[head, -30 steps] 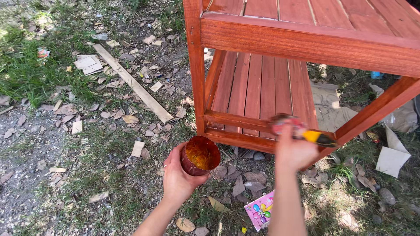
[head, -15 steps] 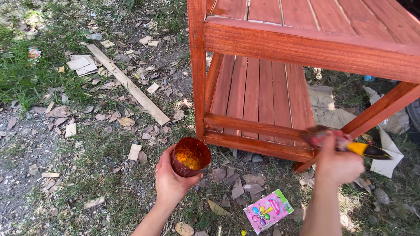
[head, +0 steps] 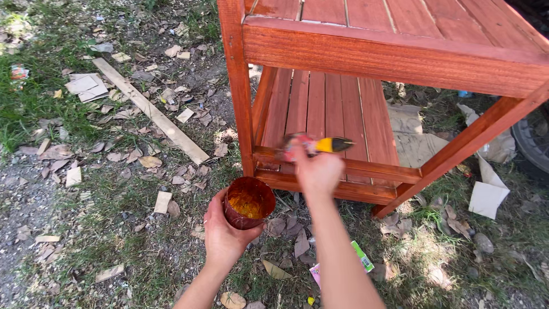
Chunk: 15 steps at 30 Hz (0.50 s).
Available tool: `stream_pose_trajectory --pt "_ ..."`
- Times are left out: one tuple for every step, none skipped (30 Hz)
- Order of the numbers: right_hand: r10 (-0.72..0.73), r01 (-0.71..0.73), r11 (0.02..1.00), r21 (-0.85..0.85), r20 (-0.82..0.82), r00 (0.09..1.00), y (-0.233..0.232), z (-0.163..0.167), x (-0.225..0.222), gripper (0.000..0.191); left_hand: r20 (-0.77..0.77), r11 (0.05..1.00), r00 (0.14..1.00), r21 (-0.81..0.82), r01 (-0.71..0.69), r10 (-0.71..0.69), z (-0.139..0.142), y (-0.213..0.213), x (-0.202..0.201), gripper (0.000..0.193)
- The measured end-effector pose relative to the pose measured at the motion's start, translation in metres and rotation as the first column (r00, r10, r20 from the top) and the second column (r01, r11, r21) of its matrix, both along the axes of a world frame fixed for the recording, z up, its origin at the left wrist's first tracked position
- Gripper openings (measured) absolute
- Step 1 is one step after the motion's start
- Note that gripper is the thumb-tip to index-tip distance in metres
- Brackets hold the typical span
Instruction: The person applies red-brown wood stain to a slatted wooden shelf unit using a brush, holding a stained cup of stain in the other hand. They dip the brush into the cup, brush the frame and shelf boards, refill the cup with stain from a bottle resting on a motorcycle seat, and continue coating different sides of the unit.
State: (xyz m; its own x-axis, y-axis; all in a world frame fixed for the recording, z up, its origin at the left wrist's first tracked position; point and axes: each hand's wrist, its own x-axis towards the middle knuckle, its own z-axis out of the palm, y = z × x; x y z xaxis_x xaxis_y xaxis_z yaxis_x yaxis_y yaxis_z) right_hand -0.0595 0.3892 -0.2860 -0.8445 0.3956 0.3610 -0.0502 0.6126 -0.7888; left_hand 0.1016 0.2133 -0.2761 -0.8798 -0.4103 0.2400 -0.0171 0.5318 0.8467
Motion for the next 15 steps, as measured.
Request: stream_pose_trajectory --pt "-0.097 0.107 0.981 0.162 -0.069 0.993 0.033 0.0 -0.001 0.055 -0.002 1.0 1.0 -0.003 0.005 -0.005 -0.001 0.0 -0.002 0.103" --pt "-0.176 0.216 0.925 0.312 -0.151 0.973 0.073 0.001 0.002 0.059 0.005 1.0 1.0 -0.016 -0.001 0.001 -0.001 -0.001 -0.003 0.103" --pt "-0.197 0.268 0.92 0.286 -0.253 0.947 0.109 0.002 0.008 0.054 0.014 1.0 1.0 -0.027 -0.011 0.011 -0.002 0.0 -0.003 0.104" --pt "-0.166 0.299 0.903 0.309 -0.392 0.905 0.139 0.004 0.016 0.057 0.026 0.999 0.999 -0.039 -0.023 0.024 -0.003 0.0 -0.003 0.105" --pt "-0.281 0.413 0.786 0.46 -0.329 0.902 0.16 0.007 0.023 0.06 0.026 0.999 0.999 -0.039 -0.027 0.028 -0.003 -0.001 -0.003 0.105" --pt "-0.403 0.489 0.632 0.601 -0.285 0.87 0.173 0.01 0.032 0.065 0.026 0.999 0.999 -0.04 -0.028 0.029 -0.003 -0.002 -0.003 0.105" --pt "-0.298 0.443 0.677 0.587 -0.332 0.895 0.178 0.01 0.044 0.051 0.02 0.999 0.999 -0.042 -0.03 0.03 -0.003 -0.005 -0.005 0.104" --pt "-0.188 0.394 0.716 0.576 -0.385 0.904 0.183 0.012 0.055 0.04 0.006 0.999 1.0 -0.032 -0.019 0.019 -0.003 -0.007 -0.009 0.104" --pt "-0.078 0.339 0.748 0.57 -0.431 0.899 0.185 0.013 0.064 0.037 -0.003 1.0 1.0 -0.022 -0.007 0.007 -0.003 -0.008 -0.01 0.103" --pt "-0.104 0.342 0.732 0.59 -0.399 0.911 0.182 0.013 0.071 0.038 0.0 1.0 1.0 -0.013 0.006 -0.006 -0.004 -0.008 -0.008 0.102" --pt "-0.127 0.339 0.715 0.612 -0.363 0.923 0.176 0.011 0.075 0.04 0.004 1.0 1.0 -0.026 0.001 -0.001 -0.005 -0.008 -0.008 0.103" --pt "-0.145 0.334 0.7 0.631 -0.332 0.932 0.168 0.009 0.078 0.042 0.003 0.999 1.0 -0.04 -0.009 0.009 -0.006 -0.008 -0.007 0.104" --pt "-0.07 0.252 0.859 0.446 -0.386 0.92 0.156 0.006 0.075 0.036 -0.003 0.998 1.0 -0.059 -0.026 0.026 -0.007 -0.009 -0.008 0.104" --pt "-0.008 0.13 0.962 0.241 -0.453 0.892 0.14 0.002 0.069 0.029 -0.008 0.999 0.999 -0.024 -0.038 0.038 -0.007 -0.011 -0.009 0.104" --pt "0.033 -0.02 0.999 0.031 -0.525 0.85 0.124 0.0 0.065 0.024 -0.014 0.999 0.999 0.011 -0.049 0.049 -0.008 -0.012 -0.01 0.104"
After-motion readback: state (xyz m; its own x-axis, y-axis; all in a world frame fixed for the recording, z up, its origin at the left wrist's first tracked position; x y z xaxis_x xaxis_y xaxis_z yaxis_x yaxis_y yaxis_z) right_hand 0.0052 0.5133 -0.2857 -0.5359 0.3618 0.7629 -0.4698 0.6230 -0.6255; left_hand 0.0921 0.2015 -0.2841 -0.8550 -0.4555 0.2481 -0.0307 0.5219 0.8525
